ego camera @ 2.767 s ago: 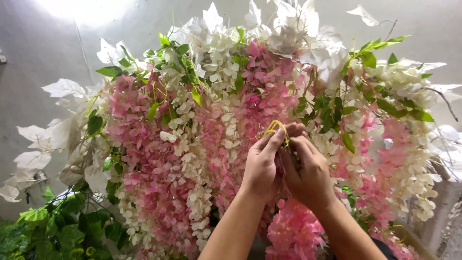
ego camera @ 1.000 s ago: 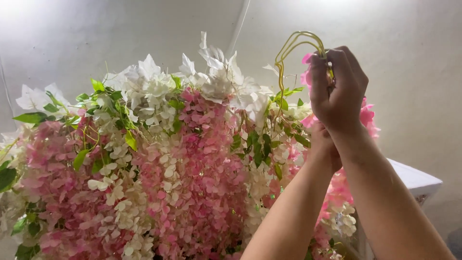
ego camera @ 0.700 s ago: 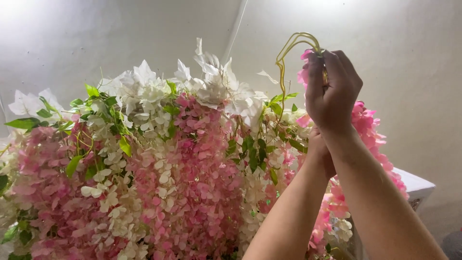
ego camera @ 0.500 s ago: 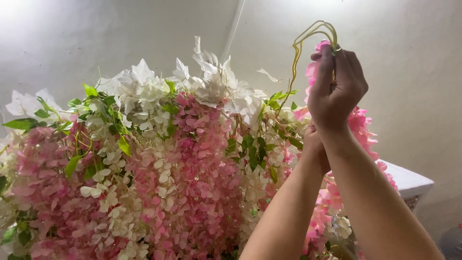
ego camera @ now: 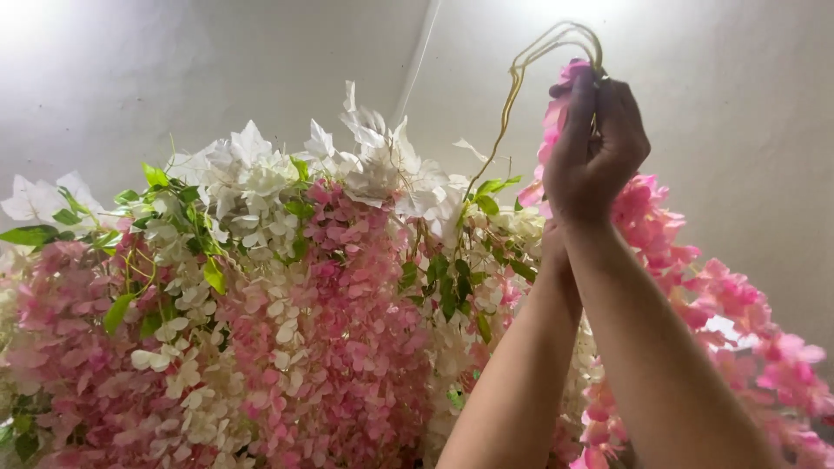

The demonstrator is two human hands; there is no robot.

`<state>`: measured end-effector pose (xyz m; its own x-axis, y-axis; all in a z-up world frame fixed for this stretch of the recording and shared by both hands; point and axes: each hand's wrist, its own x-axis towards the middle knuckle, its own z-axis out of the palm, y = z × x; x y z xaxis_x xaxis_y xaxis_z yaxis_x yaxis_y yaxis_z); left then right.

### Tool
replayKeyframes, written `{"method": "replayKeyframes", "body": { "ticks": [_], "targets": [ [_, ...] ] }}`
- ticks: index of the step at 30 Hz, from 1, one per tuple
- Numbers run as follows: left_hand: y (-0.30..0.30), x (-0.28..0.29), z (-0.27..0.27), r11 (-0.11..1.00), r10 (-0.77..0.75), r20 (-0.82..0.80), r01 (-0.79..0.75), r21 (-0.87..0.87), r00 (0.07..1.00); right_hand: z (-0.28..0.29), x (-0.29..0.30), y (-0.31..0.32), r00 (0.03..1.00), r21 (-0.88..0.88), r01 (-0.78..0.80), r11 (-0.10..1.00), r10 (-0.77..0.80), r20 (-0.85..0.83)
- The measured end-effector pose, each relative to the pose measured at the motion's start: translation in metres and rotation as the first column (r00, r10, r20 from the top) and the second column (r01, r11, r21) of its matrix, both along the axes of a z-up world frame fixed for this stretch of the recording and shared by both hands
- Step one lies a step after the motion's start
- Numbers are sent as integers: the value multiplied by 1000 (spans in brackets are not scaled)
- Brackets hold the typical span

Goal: Finalizing a hanging floral display by attaching artificial pink and white flower stems to a base.

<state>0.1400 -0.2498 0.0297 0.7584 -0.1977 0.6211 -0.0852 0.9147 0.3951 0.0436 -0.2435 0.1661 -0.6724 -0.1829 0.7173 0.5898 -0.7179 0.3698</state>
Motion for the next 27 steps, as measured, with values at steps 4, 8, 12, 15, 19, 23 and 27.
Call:
{"method": "replayKeyframes", "body": {
  "ticks": [4, 8, 12, 15, 19, 23, 27],
  "targets": [
    [3, 21, 2, 999, 26, -2, -27, -35, 1000, -11, 11, 9, 996, -45, -87, 995, 88, 13],
    [5, 38, -9, 997, 53, -31, -55, -57, 998, -15, 23, 13, 996, -14, -91, 996, 92, 2],
    [-16, 81, -22, 995, 66, -45, -69, -70, 997, -13, 26, 14, 996, 24, -93, 995, 93, -2],
    [11, 42, -6, 992, 70, 49, -65, -111, 996, -12, 27, 11, 997, 48, -81, 996, 81, 18],
    [4, 53, -5, 995, 75, 40, -72, -70, 996, -8, 32, 7, 996, 61, -87, 994, 86, 19],
    [-2, 53, -5, 997, 56, 75, -51, -59, 996, -6, 31, 5, 997, 85, -66, 994, 63, 39],
    [-6, 72, -12, 996, 73, 63, -69, -57, 995, -7, 31, 4, 994, 70, -108, 992, 108, 14]
  ]
}}
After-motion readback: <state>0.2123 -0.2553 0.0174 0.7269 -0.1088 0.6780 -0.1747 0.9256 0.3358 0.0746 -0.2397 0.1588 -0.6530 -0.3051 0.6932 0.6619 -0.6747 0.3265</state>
